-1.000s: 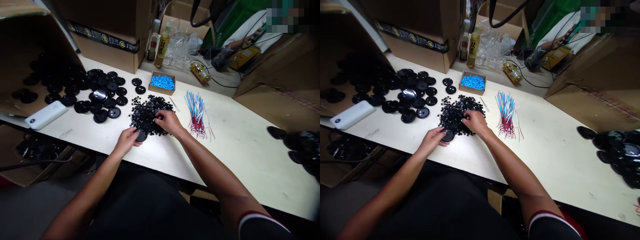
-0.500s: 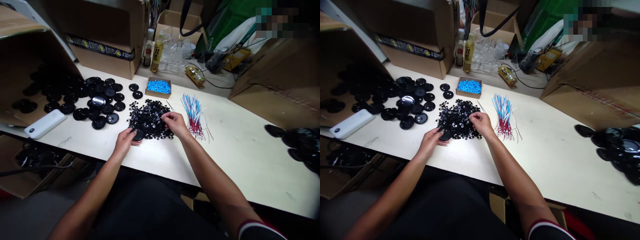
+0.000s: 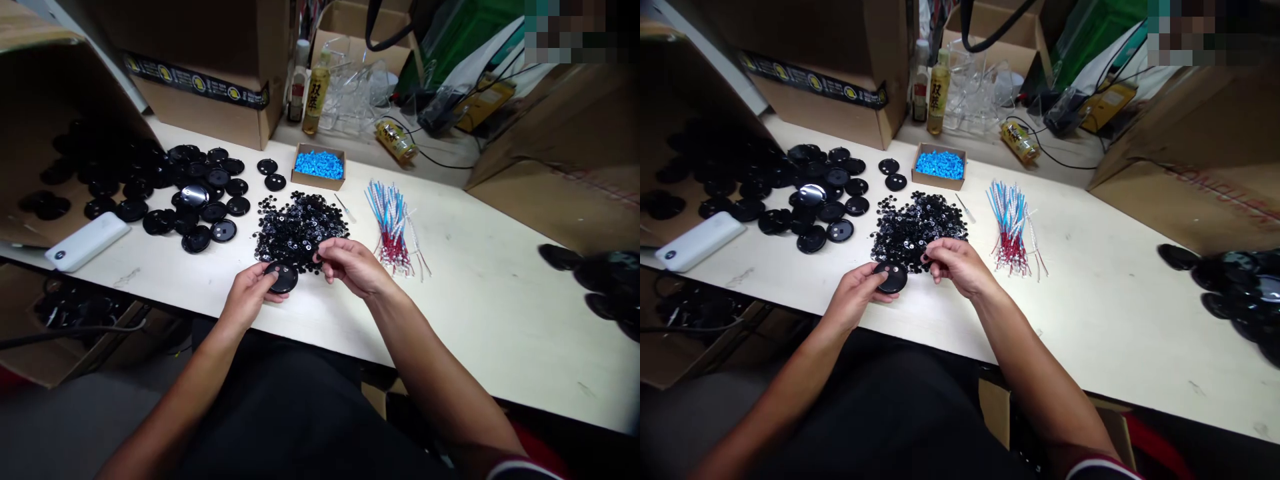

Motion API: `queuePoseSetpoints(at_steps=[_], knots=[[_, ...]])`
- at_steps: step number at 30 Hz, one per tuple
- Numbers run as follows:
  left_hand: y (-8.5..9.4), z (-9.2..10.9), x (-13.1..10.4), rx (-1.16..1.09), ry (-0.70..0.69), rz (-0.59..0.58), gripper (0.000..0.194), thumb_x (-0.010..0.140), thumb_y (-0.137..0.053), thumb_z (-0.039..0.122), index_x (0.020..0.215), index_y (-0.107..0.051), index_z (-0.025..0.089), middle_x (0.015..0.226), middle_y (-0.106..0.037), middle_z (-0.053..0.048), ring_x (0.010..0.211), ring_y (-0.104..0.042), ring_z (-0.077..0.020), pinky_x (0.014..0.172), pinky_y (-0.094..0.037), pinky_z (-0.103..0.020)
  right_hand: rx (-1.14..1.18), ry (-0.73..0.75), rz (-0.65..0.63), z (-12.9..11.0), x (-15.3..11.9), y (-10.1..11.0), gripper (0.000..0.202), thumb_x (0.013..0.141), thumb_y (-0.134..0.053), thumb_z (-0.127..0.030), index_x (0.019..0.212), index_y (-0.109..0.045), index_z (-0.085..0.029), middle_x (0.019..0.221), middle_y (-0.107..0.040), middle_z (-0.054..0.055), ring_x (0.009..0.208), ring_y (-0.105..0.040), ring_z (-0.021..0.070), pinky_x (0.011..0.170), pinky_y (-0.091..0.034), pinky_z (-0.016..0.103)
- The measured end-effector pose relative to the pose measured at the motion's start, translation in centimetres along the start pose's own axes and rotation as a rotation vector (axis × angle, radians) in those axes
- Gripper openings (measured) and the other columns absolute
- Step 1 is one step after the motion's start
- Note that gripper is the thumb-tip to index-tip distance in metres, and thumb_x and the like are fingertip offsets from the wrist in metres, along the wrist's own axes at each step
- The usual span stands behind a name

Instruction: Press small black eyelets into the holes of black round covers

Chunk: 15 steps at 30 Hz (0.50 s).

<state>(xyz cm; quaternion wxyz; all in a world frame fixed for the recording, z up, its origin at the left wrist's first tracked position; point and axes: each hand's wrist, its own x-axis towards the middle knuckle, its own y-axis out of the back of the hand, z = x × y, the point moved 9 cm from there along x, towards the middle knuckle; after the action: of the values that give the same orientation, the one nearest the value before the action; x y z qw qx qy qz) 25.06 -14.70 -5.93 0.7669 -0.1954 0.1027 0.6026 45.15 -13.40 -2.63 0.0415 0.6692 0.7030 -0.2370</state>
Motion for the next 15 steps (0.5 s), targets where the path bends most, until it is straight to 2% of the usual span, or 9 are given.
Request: queuePoseSetpoints(at_steps=[8, 15], knots=[[-0.2, 0.5, -0.6, 0.011, -0.062, 0.025, 0.035, 0.082, -0.079, 0.041, 0.106, -0.070, 0.017, 0.089, -0.081, -0.006, 0.073, -0.077, -0.0230, 0.061, -0.065, -0.031, -0.112, 0.098, 0.028, 0.0, -2.0, -1.3, 0.026, 0.073, -0.087, -0.037, 0.083, -0.075, -0.016, 0.065, -0.065, -0.002, 0.049, -0.057, 0.0103, 0.046, -0.051, 0.023], [-0.5, 0.3, -1.2, 0.000, -0.030, 0.027, 0.036, 0.079, -0.080, 0.041, 0.103, -0.068, 0.017, 0.090, -0.080, -0.006, 0.076, -0.076, -0.0235, 0.061, -0.065, -0.031, -0.023, 0.035, -0.012, 1.3, -2.5, -1.6, 0.033, 0.070, -0.092, -0.035, 0.091, -0.078, -0.015, 0.071, -0.073, 0.002, 0.060, -0.070, 0.0140, 0.061, -0.062, 0.026]])
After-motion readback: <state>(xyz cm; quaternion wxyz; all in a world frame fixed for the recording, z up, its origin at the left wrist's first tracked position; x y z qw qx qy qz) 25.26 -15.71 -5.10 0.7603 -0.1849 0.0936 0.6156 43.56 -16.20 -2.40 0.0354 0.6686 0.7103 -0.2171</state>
